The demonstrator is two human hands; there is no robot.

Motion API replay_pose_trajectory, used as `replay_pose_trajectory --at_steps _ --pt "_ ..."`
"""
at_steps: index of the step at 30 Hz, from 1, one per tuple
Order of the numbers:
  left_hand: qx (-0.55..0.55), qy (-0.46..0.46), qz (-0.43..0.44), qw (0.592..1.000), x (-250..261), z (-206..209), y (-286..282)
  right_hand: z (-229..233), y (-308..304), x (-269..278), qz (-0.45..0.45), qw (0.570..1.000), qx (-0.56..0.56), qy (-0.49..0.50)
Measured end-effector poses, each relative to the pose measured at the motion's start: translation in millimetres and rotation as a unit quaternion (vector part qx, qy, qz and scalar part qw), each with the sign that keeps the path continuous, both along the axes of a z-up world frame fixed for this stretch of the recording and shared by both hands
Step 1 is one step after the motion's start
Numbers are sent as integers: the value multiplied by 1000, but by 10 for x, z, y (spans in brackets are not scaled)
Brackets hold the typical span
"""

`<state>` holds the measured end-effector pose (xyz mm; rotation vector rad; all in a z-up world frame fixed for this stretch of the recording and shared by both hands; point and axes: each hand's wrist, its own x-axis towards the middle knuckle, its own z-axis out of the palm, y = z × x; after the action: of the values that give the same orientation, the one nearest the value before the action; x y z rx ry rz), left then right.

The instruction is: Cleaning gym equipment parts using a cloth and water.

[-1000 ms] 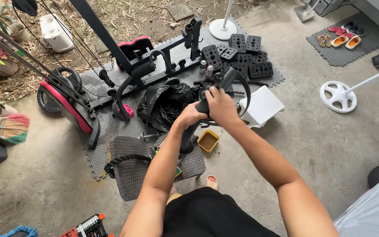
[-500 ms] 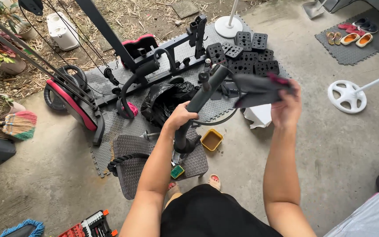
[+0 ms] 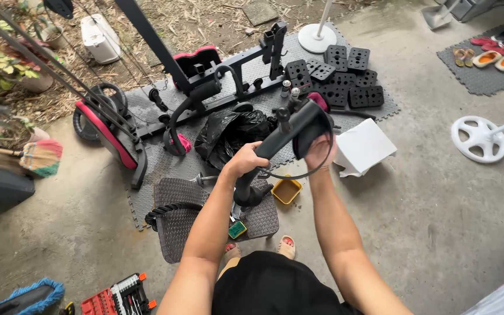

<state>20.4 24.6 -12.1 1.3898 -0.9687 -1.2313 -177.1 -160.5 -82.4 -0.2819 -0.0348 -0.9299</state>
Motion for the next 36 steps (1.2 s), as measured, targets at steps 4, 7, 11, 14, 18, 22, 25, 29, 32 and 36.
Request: replay_pose_trajectory --at_steps 4,7,11,14,18,22,25,29,32,36 --pt "14 -6 16 1000 81 60 66 439 518 308 27 999 22 25" --pt "8 -14 20 1000 126 -10 62 394 467 365 98 986 -42 125" --pt "3 -38 -4 999 134 -44 107 298 361 480 203 978 -50 -25" --pt "0 -52 -13 999 237 22 180 188 371 440 196 980 -34 -18" --pt "0 -51 -14 999 229 30 284 8 -168 -7 78 967 43 239" --pt "-3 -42 -14 999 243 31 262 1127 -392 -260 -7 951 -201 234" --pt "1 -33 -21 999 214 43 141 1459 -502 -253 24 718 -331 612" --pt "5 -42 -16 999 171 30 30 1779 -43 -76 -94 427 -678 591" --pt "5 -47 -3 999 202 54 -45 2074 238 53 -136 480 -590 635" --pt "6 -29 -1 1000 153 9 -71 1406 19 -29 -119 533 -655 522"
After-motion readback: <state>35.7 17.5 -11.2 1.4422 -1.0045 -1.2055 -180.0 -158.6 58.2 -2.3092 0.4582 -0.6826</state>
